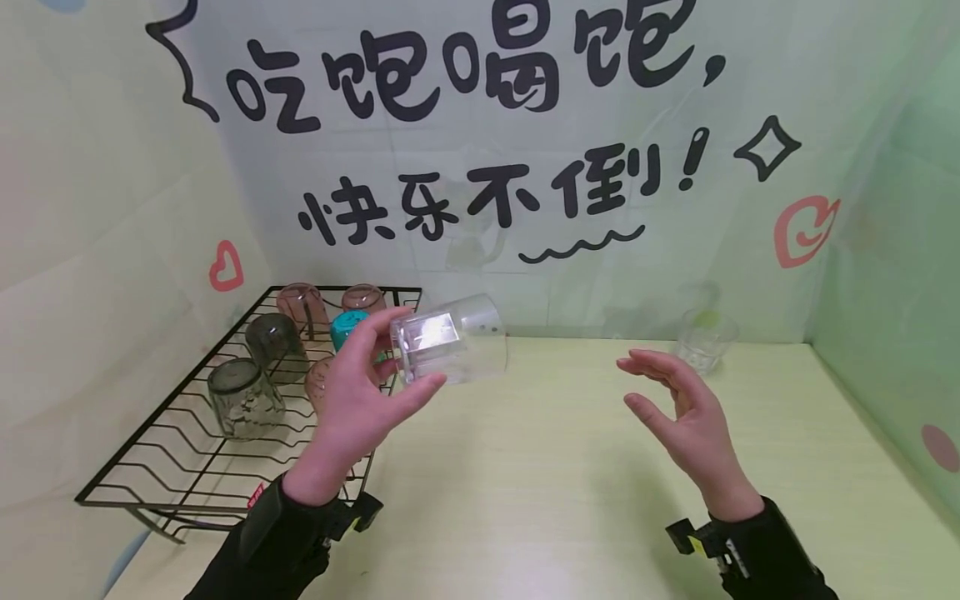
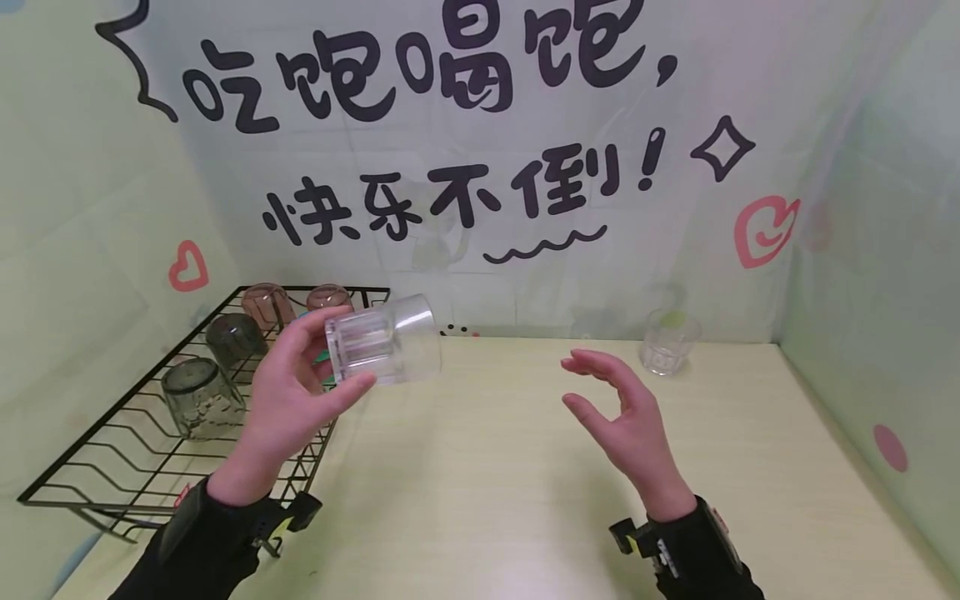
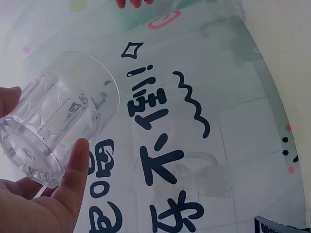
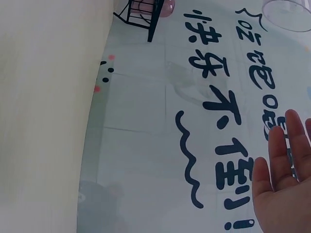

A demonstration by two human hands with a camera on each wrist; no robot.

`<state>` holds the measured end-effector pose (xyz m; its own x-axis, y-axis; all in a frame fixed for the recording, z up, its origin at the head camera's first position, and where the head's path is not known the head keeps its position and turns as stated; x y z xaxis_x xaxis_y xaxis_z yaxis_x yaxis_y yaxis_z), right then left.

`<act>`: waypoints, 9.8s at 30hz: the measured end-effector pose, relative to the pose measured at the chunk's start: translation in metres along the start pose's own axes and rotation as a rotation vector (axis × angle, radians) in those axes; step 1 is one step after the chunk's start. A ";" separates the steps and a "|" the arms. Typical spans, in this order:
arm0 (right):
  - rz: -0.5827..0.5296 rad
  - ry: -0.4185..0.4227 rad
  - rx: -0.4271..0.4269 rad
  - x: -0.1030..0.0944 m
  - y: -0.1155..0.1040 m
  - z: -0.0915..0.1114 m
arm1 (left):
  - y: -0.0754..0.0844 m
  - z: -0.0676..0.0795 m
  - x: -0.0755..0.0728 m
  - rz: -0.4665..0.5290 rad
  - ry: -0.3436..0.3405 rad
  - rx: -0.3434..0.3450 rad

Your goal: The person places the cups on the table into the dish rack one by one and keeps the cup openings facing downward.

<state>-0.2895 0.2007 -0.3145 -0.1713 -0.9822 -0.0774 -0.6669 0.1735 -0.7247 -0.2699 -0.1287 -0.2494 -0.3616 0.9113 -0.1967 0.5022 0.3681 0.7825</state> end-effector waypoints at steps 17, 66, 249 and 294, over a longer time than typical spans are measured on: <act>0.116 -0.011 0.047 -0.012 0.018 0.004 | -0.002 -0.004 -0.034 -0.195 0.003 -0.012; 0.339 -0.020 0.035 -0.054 0.044 0.014 | -0.031 0.004 -0.118 -0.483 -0.070 -0.087; 1.128 -0.225 -0.159 -0.078 0.162 -0.051 | -0.136 0.017 -0.215 -1.070 -0.277 -0.199; 0.932 -0.158 -0.228 -0.056 0.109 -0.028 | -0.052 0.009 -0.109 -0.984 -0.255 0.025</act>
<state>-0.3723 0.2770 -0.3700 -0.6136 -0.4389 -0.6564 -0.4401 0.8803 -0.1771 -0.2493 -0.2455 -0.2737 -0.4468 0.2126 -0.8690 0.0894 0.9771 0.1931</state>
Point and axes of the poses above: each hand's wrist, its own z-axis away from the middle knuckle, its own x-axis out of the palm, y = z × x, the point moved 9 cm from there along -z, towards the middle knuckle, and after that the axes turned 14 degrees about y, right-handed, at the moved point
